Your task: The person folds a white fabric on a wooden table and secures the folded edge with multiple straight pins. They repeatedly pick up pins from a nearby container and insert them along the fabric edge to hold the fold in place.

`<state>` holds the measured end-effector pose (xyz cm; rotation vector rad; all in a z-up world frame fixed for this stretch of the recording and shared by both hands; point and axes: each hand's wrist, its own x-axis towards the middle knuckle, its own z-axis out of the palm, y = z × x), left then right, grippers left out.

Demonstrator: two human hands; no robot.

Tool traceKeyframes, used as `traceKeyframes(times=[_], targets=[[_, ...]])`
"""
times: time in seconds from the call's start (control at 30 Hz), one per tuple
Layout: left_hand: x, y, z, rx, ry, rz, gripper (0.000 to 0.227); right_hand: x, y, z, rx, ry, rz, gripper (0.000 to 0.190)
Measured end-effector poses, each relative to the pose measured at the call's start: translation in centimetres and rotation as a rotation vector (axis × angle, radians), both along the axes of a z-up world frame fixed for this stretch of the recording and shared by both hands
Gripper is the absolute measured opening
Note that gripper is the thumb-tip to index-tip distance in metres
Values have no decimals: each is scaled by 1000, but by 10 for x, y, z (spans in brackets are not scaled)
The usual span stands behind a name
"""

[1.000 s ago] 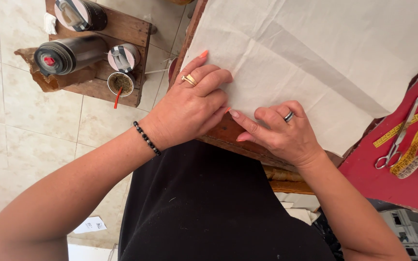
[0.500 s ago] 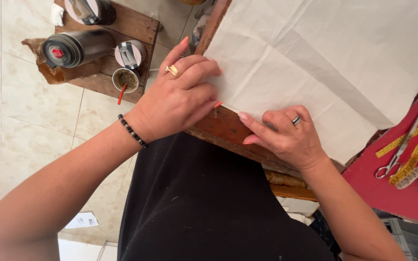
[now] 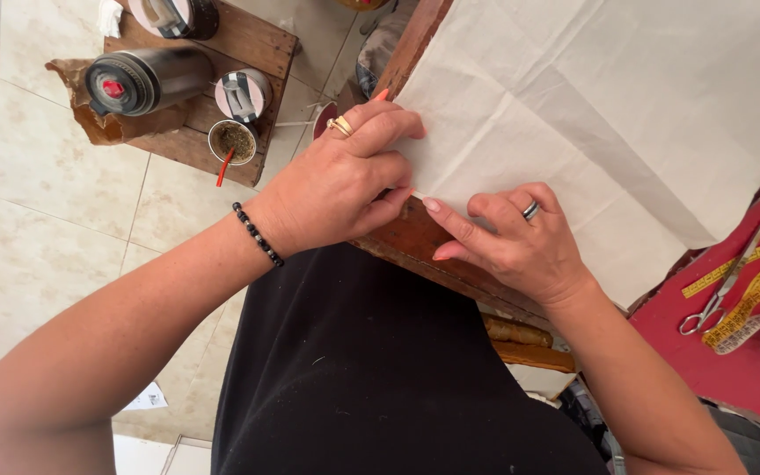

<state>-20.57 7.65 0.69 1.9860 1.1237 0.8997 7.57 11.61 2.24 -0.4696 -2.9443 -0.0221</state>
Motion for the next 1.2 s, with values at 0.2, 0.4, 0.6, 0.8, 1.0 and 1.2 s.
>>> traceKeyframes(times=[0.2, 0.4, 0.6, 0.8, 1.0, 1.2], targets=[[-1, 1, 0, 8, -10, -3, 21, -11, 2, 0, -2, -11, 18, 60], [-20, -2, -1, 57, 33, -4, 21, -12, 3, -1, -74, 0, 12, 58], [-26, -6, -4, 18, -3, 55, 19, -13, 4, -1, -90, 7, 13, 55], [-25, -8, -11, -34, -25, 69, 18, -21, 7, 0, -80, 15, 32, 57], [-25, -6, -11, -55, -48, 70, 18, -35, 12, 4, -50, 19, 60, 58], [-26, -7, -10, -79, -67, 69, 19, -45, 15, 1, -37, 35, 80, 59]])
